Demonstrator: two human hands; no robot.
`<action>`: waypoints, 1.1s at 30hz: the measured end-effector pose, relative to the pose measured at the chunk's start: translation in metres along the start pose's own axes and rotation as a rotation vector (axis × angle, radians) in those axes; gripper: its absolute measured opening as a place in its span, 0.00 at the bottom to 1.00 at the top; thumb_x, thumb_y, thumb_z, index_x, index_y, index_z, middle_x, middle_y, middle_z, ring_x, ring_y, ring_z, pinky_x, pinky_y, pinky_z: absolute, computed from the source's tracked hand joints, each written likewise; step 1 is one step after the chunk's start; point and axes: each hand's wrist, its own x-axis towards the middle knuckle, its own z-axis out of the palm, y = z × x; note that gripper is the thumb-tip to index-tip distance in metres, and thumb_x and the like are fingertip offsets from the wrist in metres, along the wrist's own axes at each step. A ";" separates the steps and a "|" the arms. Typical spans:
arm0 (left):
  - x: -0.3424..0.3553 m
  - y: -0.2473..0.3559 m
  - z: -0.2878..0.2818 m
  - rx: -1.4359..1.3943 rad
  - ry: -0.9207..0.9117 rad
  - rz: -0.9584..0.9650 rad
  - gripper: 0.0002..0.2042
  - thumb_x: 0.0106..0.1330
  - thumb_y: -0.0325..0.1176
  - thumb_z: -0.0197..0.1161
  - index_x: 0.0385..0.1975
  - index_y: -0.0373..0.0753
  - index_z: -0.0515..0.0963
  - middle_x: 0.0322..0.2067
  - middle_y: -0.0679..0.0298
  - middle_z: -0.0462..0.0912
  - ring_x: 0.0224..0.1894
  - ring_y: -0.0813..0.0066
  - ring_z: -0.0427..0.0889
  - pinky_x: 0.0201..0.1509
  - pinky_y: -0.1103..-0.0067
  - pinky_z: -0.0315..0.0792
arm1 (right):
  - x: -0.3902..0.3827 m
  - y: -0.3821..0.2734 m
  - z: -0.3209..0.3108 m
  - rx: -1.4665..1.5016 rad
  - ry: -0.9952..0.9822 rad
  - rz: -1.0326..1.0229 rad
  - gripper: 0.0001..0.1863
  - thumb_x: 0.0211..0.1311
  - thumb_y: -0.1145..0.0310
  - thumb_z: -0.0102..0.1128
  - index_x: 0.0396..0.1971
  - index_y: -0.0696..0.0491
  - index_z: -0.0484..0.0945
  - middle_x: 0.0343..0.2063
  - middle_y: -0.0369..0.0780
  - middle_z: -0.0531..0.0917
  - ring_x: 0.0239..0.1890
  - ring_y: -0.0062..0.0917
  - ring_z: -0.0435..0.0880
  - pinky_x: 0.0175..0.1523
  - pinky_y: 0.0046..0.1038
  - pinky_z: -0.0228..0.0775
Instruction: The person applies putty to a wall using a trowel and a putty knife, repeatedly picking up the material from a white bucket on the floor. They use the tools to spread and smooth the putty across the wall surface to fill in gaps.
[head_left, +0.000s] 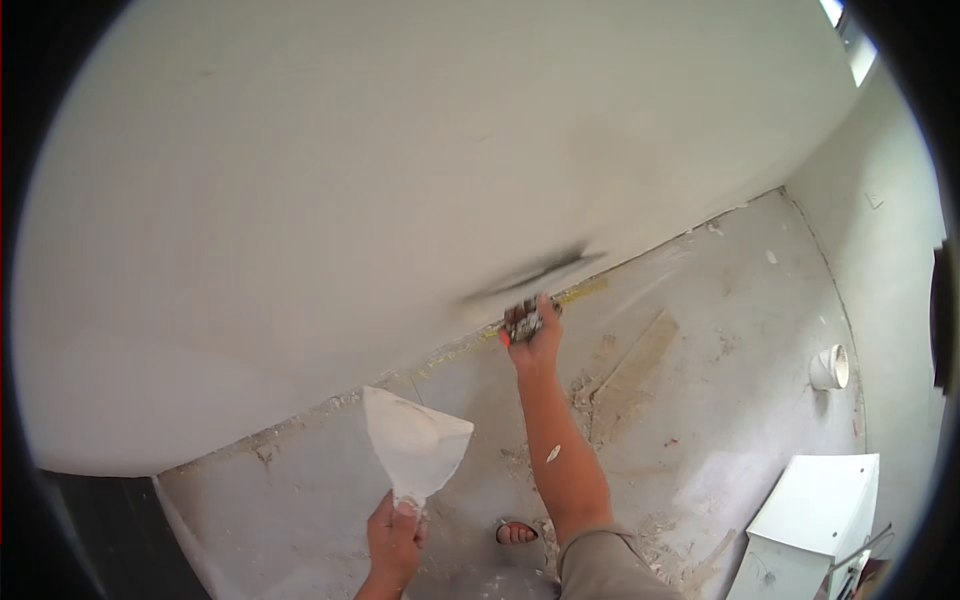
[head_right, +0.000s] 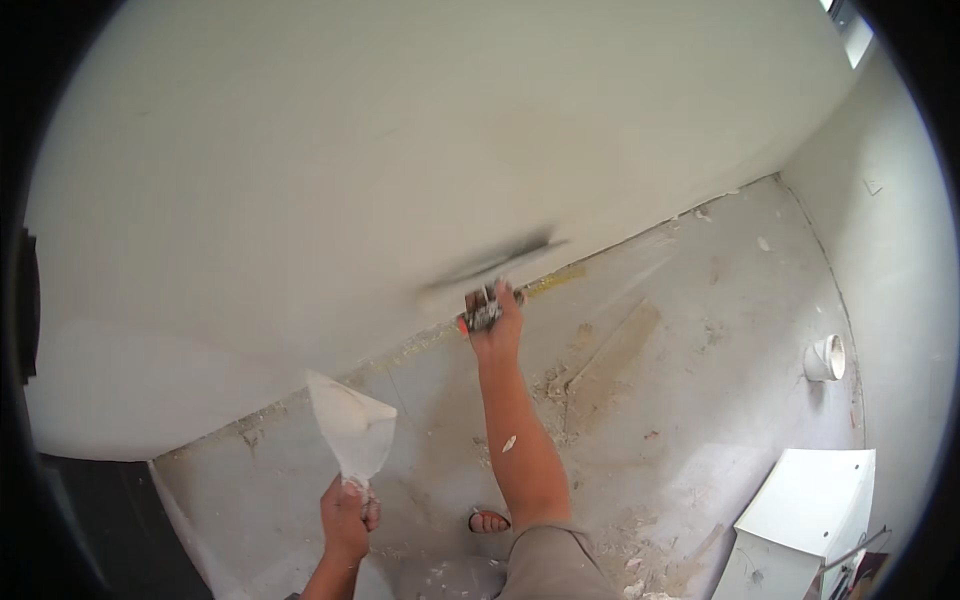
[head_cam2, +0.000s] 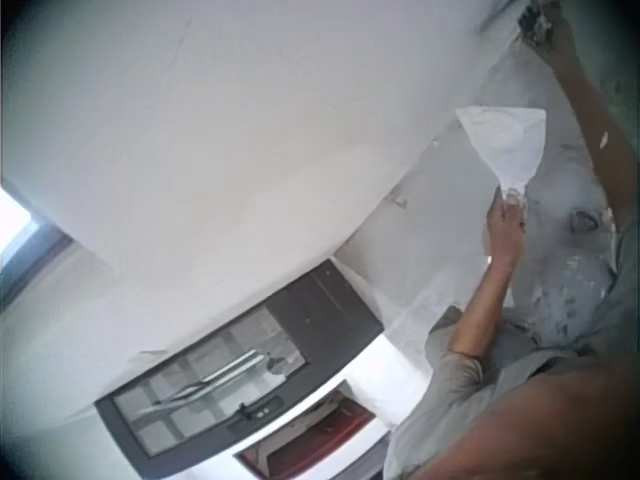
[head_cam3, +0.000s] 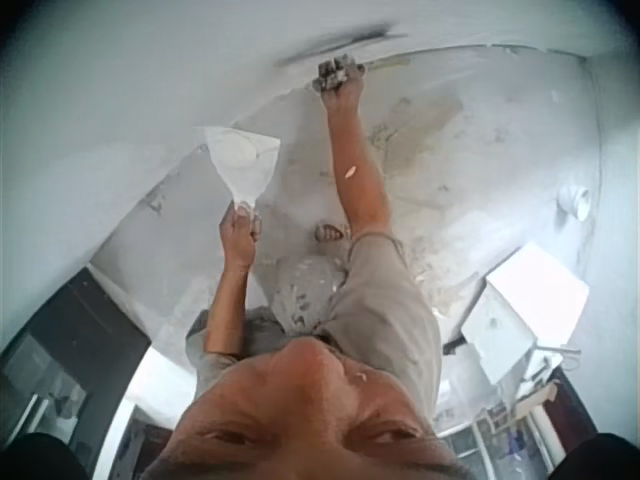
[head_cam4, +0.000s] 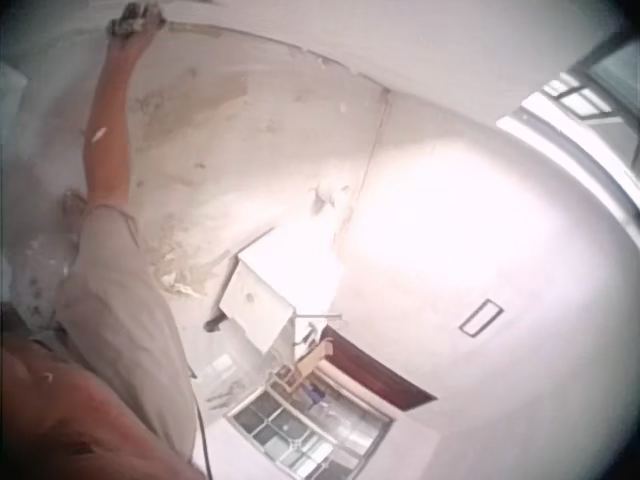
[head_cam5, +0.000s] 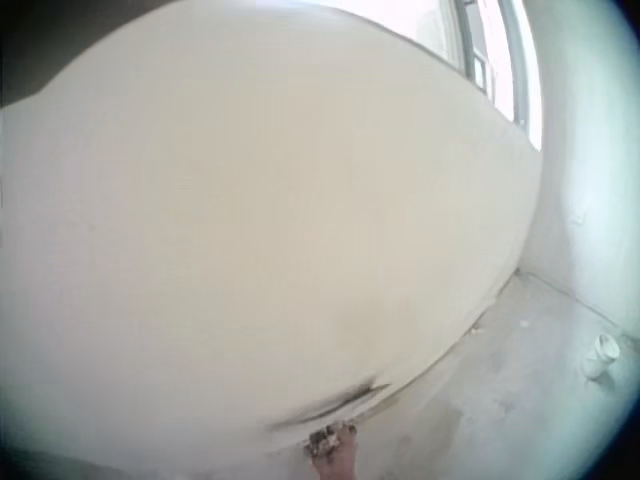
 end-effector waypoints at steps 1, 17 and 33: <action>-0.012 -0.002 0.001 -0.023 -0.019 0.000 0.22 0.65 0.52 0.47 0.30 0.34 0.68 0.14 0.68 0.65 0.12 0.83 0.61 0.14 0.85 0.53 | -0.008 -0.006 0.041 -0.047 -0.027 0.029 0.06 0.56 0.66 0.57 0.30 0.46 0.68 0.20 0.33 0.71 0.26 0.26 0.74 0.17 0.28 0.63; -0.076 0.025 -0.047 -0.163 -0.057 0.217 0.21 0.66 0.49 0.47 0.33 0.33 0.72 0.15 0.72 0.67 0.15 0.85 0.63 0.18 0.85 0.57 | -0.138 -0.068 0.444 -0.384 -0.818 -0.395 0.03 0.56 0.75 0.50 0.30 0.56 0.68 0.26 0.38 0.72 0.29 0.29 0.74 0.32 0.31 0.67; -0.065 0.038 -0.089 -0.102 -0.091 0.211 0.31 0.61 0.58 0.50 0.40 0.28 0.71 0.18 0.67 0.69 0.13 0.86 0.60 0.16 0.86 0.53 | -0.123 -0.019 0.004 -1.503 -0.445 0.980 0.13 0.45 0.72 0.63 0.35 0.52 0.74 0.31 0.39 0.80 0.37 0.30 0.78 0.43 0.32 0.70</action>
